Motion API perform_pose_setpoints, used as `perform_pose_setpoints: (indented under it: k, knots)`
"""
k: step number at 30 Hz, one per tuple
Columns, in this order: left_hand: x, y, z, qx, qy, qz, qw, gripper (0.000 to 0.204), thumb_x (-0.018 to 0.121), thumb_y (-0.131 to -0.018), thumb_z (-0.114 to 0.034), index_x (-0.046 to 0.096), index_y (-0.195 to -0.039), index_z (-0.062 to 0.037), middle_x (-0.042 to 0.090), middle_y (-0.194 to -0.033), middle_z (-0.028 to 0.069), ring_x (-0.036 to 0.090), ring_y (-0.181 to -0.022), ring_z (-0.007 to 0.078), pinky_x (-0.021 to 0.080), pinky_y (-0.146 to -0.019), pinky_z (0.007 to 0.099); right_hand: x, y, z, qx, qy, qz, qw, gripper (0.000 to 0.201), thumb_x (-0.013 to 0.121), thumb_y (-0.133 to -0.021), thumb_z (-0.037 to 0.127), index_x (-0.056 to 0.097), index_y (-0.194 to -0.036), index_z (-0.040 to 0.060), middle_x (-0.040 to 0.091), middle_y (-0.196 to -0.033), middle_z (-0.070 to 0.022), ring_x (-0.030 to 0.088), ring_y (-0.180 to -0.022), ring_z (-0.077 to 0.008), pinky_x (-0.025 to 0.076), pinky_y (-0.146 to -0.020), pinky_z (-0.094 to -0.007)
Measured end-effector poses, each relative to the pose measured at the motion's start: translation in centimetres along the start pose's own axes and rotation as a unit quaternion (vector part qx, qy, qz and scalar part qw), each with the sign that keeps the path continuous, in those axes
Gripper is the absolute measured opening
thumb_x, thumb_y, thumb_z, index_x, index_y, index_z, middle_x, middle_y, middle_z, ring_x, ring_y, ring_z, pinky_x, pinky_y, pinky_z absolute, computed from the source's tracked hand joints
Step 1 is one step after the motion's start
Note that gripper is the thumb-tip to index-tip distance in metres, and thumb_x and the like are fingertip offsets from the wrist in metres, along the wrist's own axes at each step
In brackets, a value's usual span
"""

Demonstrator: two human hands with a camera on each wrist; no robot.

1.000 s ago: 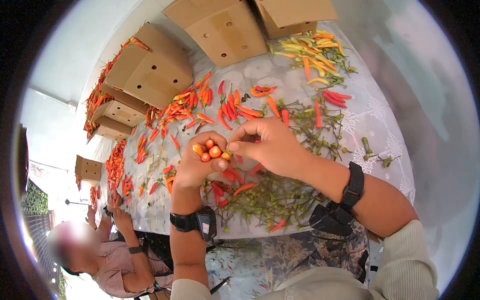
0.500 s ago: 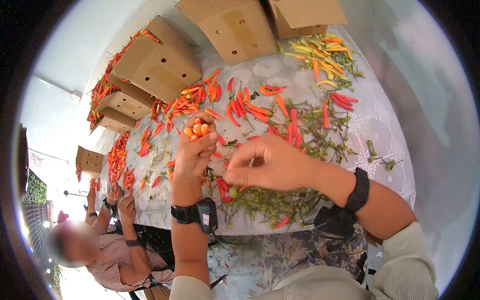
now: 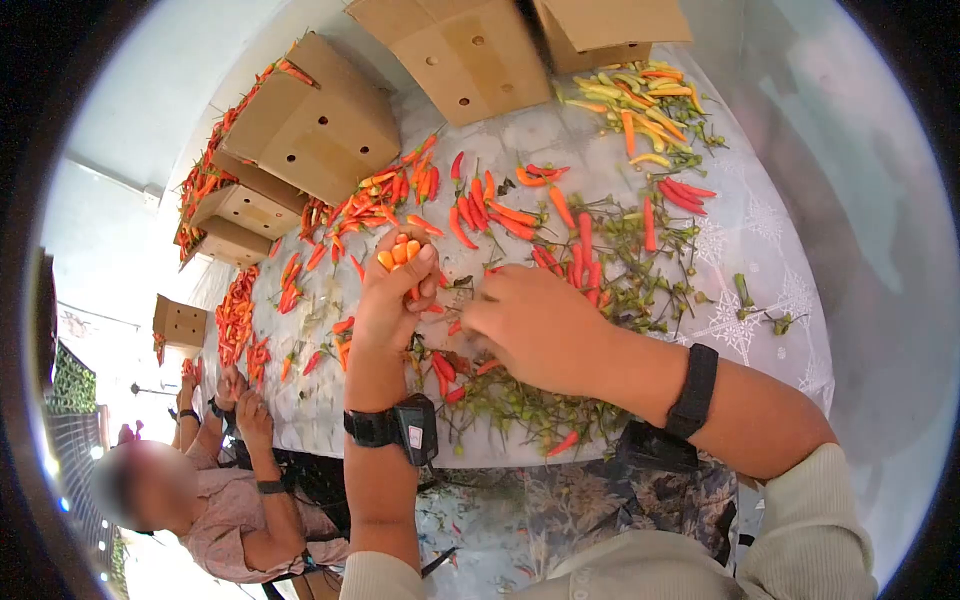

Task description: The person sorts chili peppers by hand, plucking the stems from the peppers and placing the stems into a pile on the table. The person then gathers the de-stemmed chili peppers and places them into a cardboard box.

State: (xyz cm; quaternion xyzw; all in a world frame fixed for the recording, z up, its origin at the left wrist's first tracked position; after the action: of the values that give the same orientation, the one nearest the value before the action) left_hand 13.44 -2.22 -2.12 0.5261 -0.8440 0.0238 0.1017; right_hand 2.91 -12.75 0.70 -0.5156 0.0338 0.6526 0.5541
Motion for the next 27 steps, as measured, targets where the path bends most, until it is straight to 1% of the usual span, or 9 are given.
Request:
perform_pose_setpoints:
  k: [1,4,7,9,12,15,18,24,27]
  knots:
    - [0.1,0.0,0.1,-0.007,-0.006,-0.004,1.0,0.021,0.068,-0.084,-0.011,0.051,-0.095,-0.0075,0.052,-0.071,-0.0006,0.049,-0.054,0.0069,0.03,-0.041,0.0184,-0.7,-0.1,-0.1,0.001,-0.013,-0.036,0.999,0.019,0.067,-0.076,0.015,0.06,-0.092,0.0092,0.058,-0.083,-0.0089,0.057,-0.085,-0.0302,0.046,-0.072,-0.0401]
    - [0.6,0.1,0.1,-0.022,-0.025,0.01,0.999,0.023,0.068,-0.085,-0.016,0.051,-0.097,-0.007,0.057,-0.074,0.0021,0.054,-0.058,0.0083,0.032,-0.041,0.0184,-1.9,-0.3,-1.4,0.121,-0.1,-0.051,0.986,0.021,0.067,-0.075,0.011,0.057,-0.093,0.0078,0.06,-0.086,-0.0096,0.057,-0.085,-0.0316,0.046,-0.071,-0.0412]
    - [1.9,0.7,1.4,-0.073,-0.037,0.094,0.992,0.026,0.069,-0.084,-0.018,0.051,-0.099,-0.0063,0.059,-0.076,0.0038,0.056,-0.06,0.0092,0.035,-0.041,0.019,-2.3,-0.1,-1.9,0.132,-0.138,-0.082,0.978,0.022,0.068,-0.075,0.011,0.055,-0.092,0.0069,0.062,-0.088,-0.0093,0.058,-0.086,-0.0313,0.046,-0.07,-0.0416]
    - [3.4,1.7,2.1,-0.138,-0.032,0.17,0.975,0.028,0.07,-0.083,-0.017,0.051,-0.1,-0.0059,0.059,-0.076,0.0036,0.056,-0.06,0.009,0.037,-0.042,0.0191,-2.8,-0.1,-1.4,0.088,-0.104,-0.098,0.986,0.021,0.067,-0.075,0.011,0.056,-0.092,0.0068,0.062,-0.088,-0.0095,0.058,-0.086,-0.0312,0.046,-0.071,-0.0413]
    - [3.9,2.3,2.1,-0.149,-0.014,0.221,0.964,0.027,0.072,-0.081,-0.012,0.052,-0.099,-0.0061,0.058,-0.077,0.0022,0.055,-0.058,0.0082,0.04,-0.043,0.0193,-3.5,-0.2,-1.2,0.069,-0.079,-0.118,0.988,0.022,0.067,-0.076,0.01,0.056,-0.094,0.0069,0.062,-0.089,-0.0101,0.058,-0.086,-0.0306,0.047,-0.073,-0.0404]
    - [3.7,2.1,1.5,-0.113,-0.062,0.183,0.975,0.033,0.073,-0.077,-0.01,0.051,-0.101,-0.0028,0.055,-0.077,0.0019,0.05,-0.052,0.0083,0.033,-0.041,0.0191,-3.3,-0.3,-1.9,0.089,-0.095,-0.124,0.984,0.023,0.068,-0.075,0.011,0.056,-0.094,0.0065,0.061,-0.089,-0.0112,0.059,-0.085,-0.0303,0.047,-0.073,-0.0396]
    - [3.6,1.3,0.9,-0.035,-0.065,0.167,0.983,0.03,0.07,-0.077,-0.006,0.052,-0.1,-0.0027,0.054,-0.076,0.002,0.046,-0.05,0.0076,0.033,-0.041,0.0194,-3.0,-0.2,-3.0,0.135,-0.116,-0.11,0.978,0.025,0.069,-0.073,0.012,0.057,-0.094,0.0059,0.06,-0.089,-0.0121,0.059,-0.082,-0.0301,0.048,-0.071,-0.0389]
    - [-0.7,0.8,-2.0,0.014,0.194,0.039,0.98,0.027,0.062,-0.078,0.002,0.054,-0.103,-0.0048,0.048,-0.076,-0.0013,0.039,-0.054,0.005,0.027,-0.04,0.0153,-2.3,-0.1,-3.7,0.13,-0.114,-0.09,0.981,0.022,0.069,-0.073,0.01,0.058,-0.091,0.005,0.059,-0.087,-0.0124,0.06,-0.077,-0.0301,0.048,-0.068,-0.0381]
    - [-3.2,0.3,-1.9,0.035,0.285,-0.001,0.958,0.015,0.056,-0.087,-0.009,0.054,-0.102,-0.0059,0.047,-0.077,0.0005,0.04,-0.055,0.0057,0.029,-0.038,0.015,-1.9,-0.4,-3.5,0.134,-0.099,-0.078,0.983,0.02,0.067,-0.073,0.01,0.059,-0.091,0.0056,0.06,-0.088,-0.0121,0.06,-0.079,-0.0299,0.048,-0.07,-0.0386]
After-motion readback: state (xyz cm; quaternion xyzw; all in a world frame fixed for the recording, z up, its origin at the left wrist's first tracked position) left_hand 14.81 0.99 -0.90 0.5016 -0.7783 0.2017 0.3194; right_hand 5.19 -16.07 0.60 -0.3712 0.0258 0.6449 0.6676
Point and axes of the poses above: each hand's wrist, its own y-axis away from the middle knuckle, its own x-axis out of the palm, z = x × y, the point moved 9 cm from there along -y, towards the middle knuckle
